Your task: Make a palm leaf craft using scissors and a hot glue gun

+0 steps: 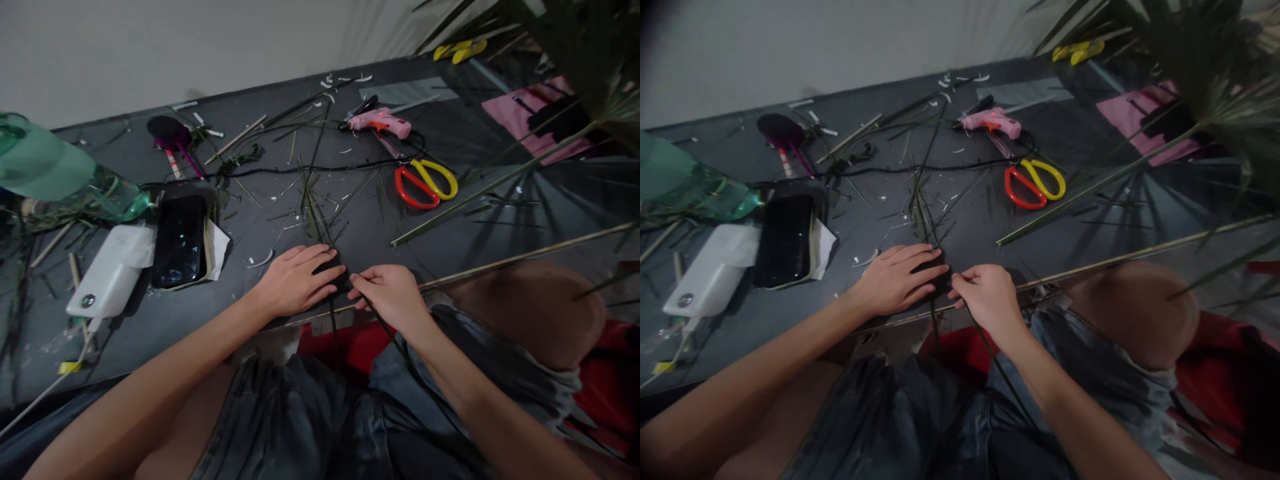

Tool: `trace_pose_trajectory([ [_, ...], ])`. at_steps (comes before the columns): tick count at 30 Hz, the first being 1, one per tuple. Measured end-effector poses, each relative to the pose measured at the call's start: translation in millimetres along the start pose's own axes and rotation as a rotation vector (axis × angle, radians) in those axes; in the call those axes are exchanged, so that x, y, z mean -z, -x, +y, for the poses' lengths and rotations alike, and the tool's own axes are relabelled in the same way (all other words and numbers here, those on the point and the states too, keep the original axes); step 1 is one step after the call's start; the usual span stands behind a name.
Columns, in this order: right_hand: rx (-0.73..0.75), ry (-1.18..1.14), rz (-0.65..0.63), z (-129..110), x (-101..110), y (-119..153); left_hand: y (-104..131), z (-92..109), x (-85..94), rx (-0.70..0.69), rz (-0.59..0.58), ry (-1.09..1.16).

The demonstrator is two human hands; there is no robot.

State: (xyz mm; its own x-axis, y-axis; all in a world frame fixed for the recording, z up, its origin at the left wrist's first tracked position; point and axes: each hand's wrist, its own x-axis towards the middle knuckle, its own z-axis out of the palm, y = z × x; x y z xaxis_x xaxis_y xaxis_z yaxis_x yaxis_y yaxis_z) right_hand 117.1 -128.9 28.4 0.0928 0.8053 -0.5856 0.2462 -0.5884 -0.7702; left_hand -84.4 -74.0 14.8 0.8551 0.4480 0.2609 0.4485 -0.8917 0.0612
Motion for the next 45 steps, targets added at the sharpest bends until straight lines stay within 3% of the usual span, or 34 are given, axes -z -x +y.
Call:
trace_pose_trajectory([
  [4, 0.058, 0.084, 0.004, 2.7, 1.4, 1.7, 0.3, -0.2, -0.6, 0.016, -0.014, 0.032],
  [11, 0.226, 0.432, 0.054, 2.5, 9.4, 2.8, -0.8, 0.8, 1.0, 0.017, -0.025, 0.021],
  [18, 0.238, 0.589, 0.031, -3.5, 13.6, 1.4, 0.4, 2.6, -0.1, 0.051, -0.046, 0.039],
  [23, 0.340, 0.766, 0.036, -8.7, 24.7, -1.9, -0.9, 2.2, 0.5, 0.032, -0.024, 0.002],
  [32, 0.422, 0.858, -0.162, -16.7, 44.6, -15.8, -2.1, 4.7, 3.0, 0.027, -0.051, -0.011],
  [36, 0.576, 0.919, -0.117, -47.3, 56.6, -37.7, -2.8, 5.7, 2.9, 0.043, -0.032, 0.038],
  [40, 0.802, 0.847, -0.021, -100.8, 61.7, -90.9, -2.6, 5.4, 1.9, 0.067, -0.028, 0.091],
  [42, 0.946, 0.847, 0.032, -125.8, 55.3, -123.2, -1.8, 6.4, 0.9, 0.090, -0.016, 0.097],
  [45, 1.150, 0.947, -0.001, -152.2, 34.4, -163.6, -0.5, 9.5, 0.1, 0.126, 0.010, 0.114],
])
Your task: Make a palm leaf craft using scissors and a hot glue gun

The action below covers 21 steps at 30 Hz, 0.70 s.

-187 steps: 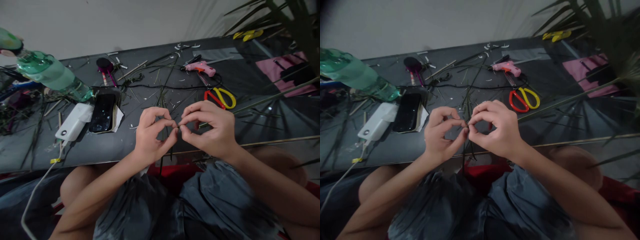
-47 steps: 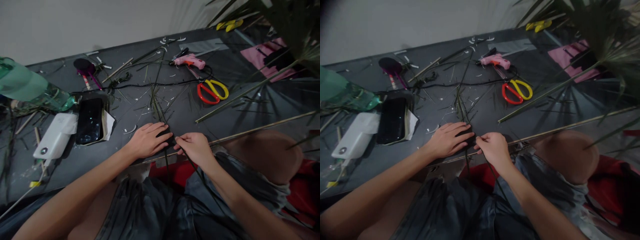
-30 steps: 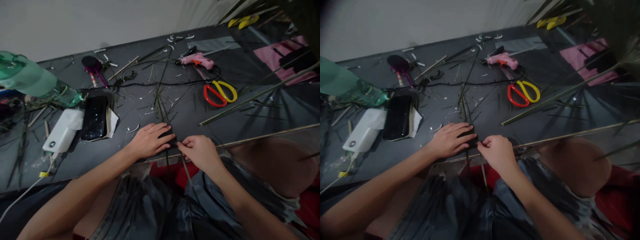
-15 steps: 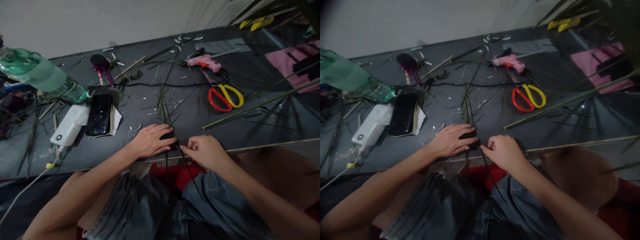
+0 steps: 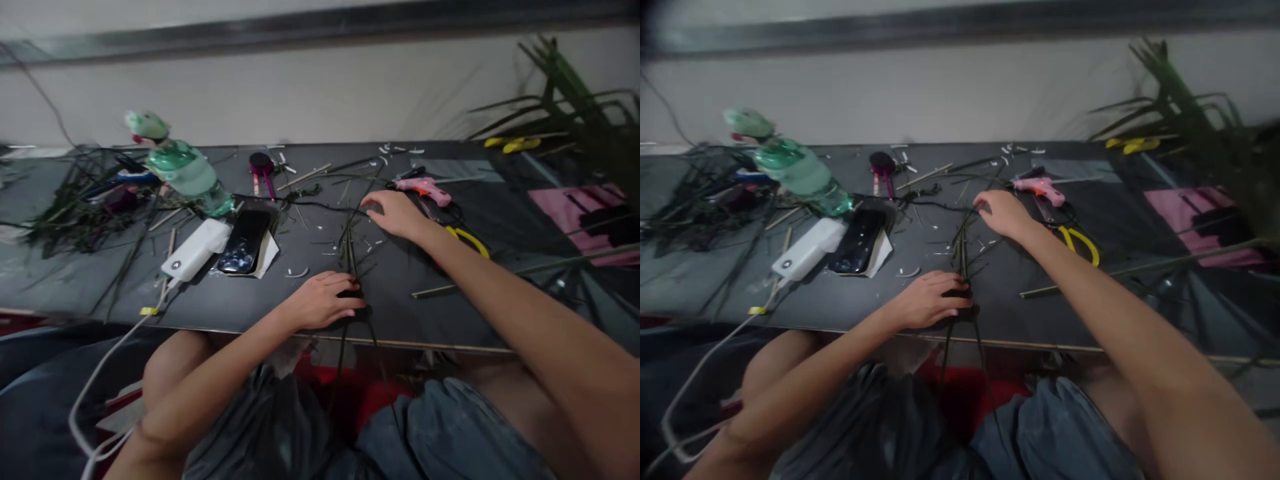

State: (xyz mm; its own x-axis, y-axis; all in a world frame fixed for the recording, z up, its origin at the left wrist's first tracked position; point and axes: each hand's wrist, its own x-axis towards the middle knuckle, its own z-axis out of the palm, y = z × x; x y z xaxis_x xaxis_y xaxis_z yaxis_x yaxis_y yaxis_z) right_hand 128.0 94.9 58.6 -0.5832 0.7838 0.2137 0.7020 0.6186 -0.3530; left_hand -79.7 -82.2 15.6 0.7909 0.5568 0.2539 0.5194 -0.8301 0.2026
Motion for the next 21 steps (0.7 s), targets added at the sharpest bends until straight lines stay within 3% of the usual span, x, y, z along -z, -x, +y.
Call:
trace_pose_trajectory([
  [3, 0.184, 0.139, -0.100, 1.0, -17.6, -26.5, 0.9, 2.9, 1.6, -0.017, -0.014, -0.002],
  [6, 0.289, 0.280, -0.159, -0.5, -28.0, -28.3, 2.0, 1.8, 6.0, -0.009, 0.045, -0.021],
  [10, 0.353, 0.379, -0.097, 3.9, -28.8, -16.1, 7.2, -13.1, 14.4, 0.250, 0.341, -0.027],
  [13, 0.411, 0.394, -0.066, 6.6, -27.2, -11.4, 15.6, -29.8, 21.6, 0.425, 0.466, -0.077],
  [17, 0.455, 0.387, -0.104, 6.0, -26.0, -11.3, 23.7, -49.2, 25.4, 0.592, 0.468, -0.202],
  [21, 0.477, 0.342, -0.085, 7.9, -22.9, -8.4, 9.3, -62.0, 19.8, 0.719, 0.336, -0.191],
])
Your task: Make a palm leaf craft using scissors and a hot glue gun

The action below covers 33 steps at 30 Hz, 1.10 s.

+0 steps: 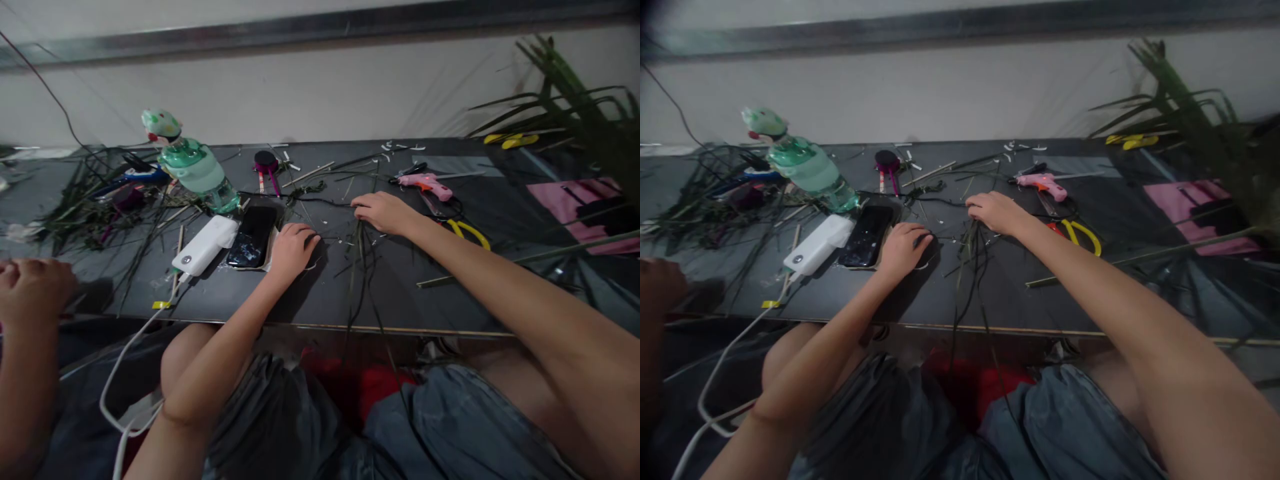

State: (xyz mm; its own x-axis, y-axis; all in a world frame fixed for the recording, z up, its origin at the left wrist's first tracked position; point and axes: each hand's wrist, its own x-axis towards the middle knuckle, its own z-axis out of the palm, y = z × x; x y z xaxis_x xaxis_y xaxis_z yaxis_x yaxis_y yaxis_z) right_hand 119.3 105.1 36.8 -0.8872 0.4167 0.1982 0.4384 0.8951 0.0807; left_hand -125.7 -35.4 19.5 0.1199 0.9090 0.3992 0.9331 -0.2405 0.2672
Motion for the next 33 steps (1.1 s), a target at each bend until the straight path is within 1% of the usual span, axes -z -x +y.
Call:
trace_pose_trajectory([
  [3, -0.025, -0.054, 0.059, 4.2, 3.9, 9.2, -19.8, 15.8, -8.7, 0.054, -0.117, -0.039],
  [5, -0.037, -0.067, 0.097, 8.1, 7.2, 18.0, -34.7, 28.4, -11.1, 0.083, -0.186, -0.085],
  [9, -0.066, -0.078, 0.097, 13.8, 8.7, 37.1, -61.1, 44.9, -10.1, 0.097, -0.353, -0.197],
  [13, -0.218, -0.078, 0.065, 12.5, -0.3, 49.9, -75.5, 51.5, -6.0, 0.060, -0.453, -0.306],
  [16, -0.337, -0.049, 0.037, 9.2, -8.2, 53.6, -78.4, 54.0, 2.2, -0.007, -0.521, -0.361],
  [17, -0.367, -0.044, 0.033, 8.4, -10.2, 54.0, -78.6, 54.0, 6.4, -0.021, -0.522, -0.366],
  [18, -0.390, -0.040, 0.032, 8.0, -11.7, 54.1, -78.8, 53.4, 11.3, -0.032, -0.500, -0.361],
  [20, -0.412, -0.039, 0.032, 8.5, -13.7, 53.5, -80.6, 50.1, 22.9, -0.046, -0.390, -0.307],
  [22, -0.410, -0.050, 0.039, 10.5, -14.7, 51.8, -85.6, 45.1, 36.5, -0.069, -0.212, -0.207],
  [25, -0.415, -0.074, 0.074, 14.0, -13.9, 47.1, -99.8, 38.8, 60.8, -0.126, 0.063, -0.072],
  [27, -0.431, -0.093, 0.130, 14.7, -10.1, 43.1, -111.7, 38.0, 79.1, -0.163, 0.191, -0.040],
  [30, -0.437, -0.144, 0.208, 11.8, 4.5, 37.4, -127.5, 41.4, 104.6, -0.195, 0.332, -0.067],
  [32, -0.435, -0.195, 0.243, 6.7, 20.8, 34.4, -133.3, 44.6, 115.4, -0.228, 0.422, -0.054],
  [33, -0.439, -0.227, 0.259, 3.0, 30.5, 33.0, -134.0, 45.9, 118.0, -0.243, 0.448, -0.019],
])
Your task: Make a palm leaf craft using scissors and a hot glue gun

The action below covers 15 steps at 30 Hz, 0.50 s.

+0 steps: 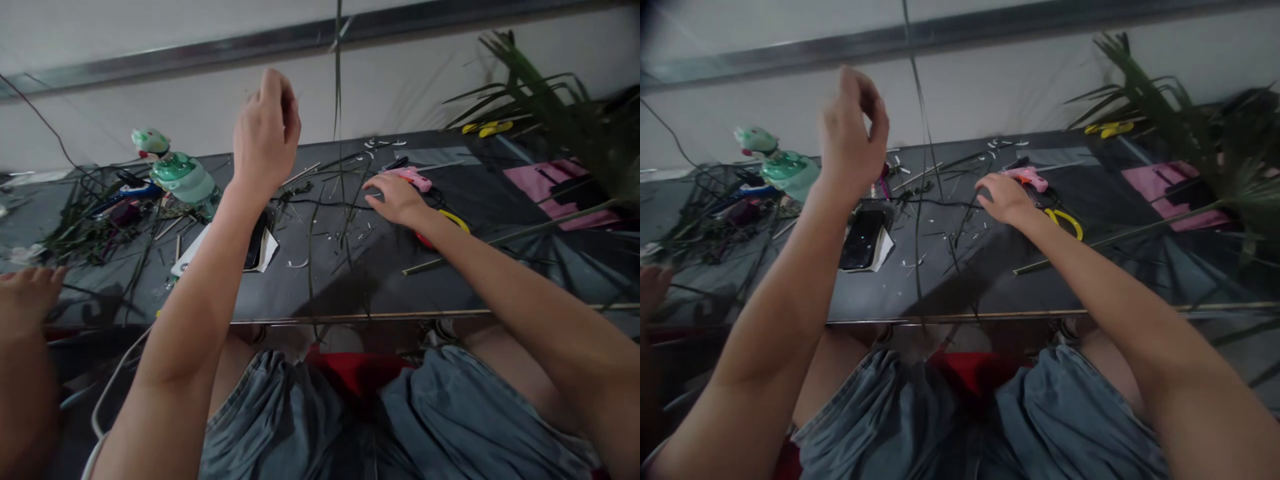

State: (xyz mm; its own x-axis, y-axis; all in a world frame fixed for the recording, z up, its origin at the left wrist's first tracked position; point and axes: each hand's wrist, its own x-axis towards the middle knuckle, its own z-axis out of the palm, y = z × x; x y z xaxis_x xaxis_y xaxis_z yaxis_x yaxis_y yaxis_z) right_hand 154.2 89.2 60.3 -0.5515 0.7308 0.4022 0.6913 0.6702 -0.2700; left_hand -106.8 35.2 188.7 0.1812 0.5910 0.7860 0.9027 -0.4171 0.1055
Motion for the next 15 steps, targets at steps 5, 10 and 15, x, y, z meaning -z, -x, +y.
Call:
trace_pose_trajectory([
  [5, -0.057, -0.272, 0.083, -47.7, 43.7, -5.6, 23.1, 8.2, -5.7, 0.094, -0.095, 0.327],
  [10, 0.018, -0.473, 0.092, -109.2, 77.1, -12.4, 60.9, 20.4, -14.2, 0.145, -0.300, 0.442],
  [15, -0.018, -0.482, -0.102, -132.8, 111.2, -32.6, 69.3, 23.3, -4.7, 0.048, -0.395, 0.453],
])
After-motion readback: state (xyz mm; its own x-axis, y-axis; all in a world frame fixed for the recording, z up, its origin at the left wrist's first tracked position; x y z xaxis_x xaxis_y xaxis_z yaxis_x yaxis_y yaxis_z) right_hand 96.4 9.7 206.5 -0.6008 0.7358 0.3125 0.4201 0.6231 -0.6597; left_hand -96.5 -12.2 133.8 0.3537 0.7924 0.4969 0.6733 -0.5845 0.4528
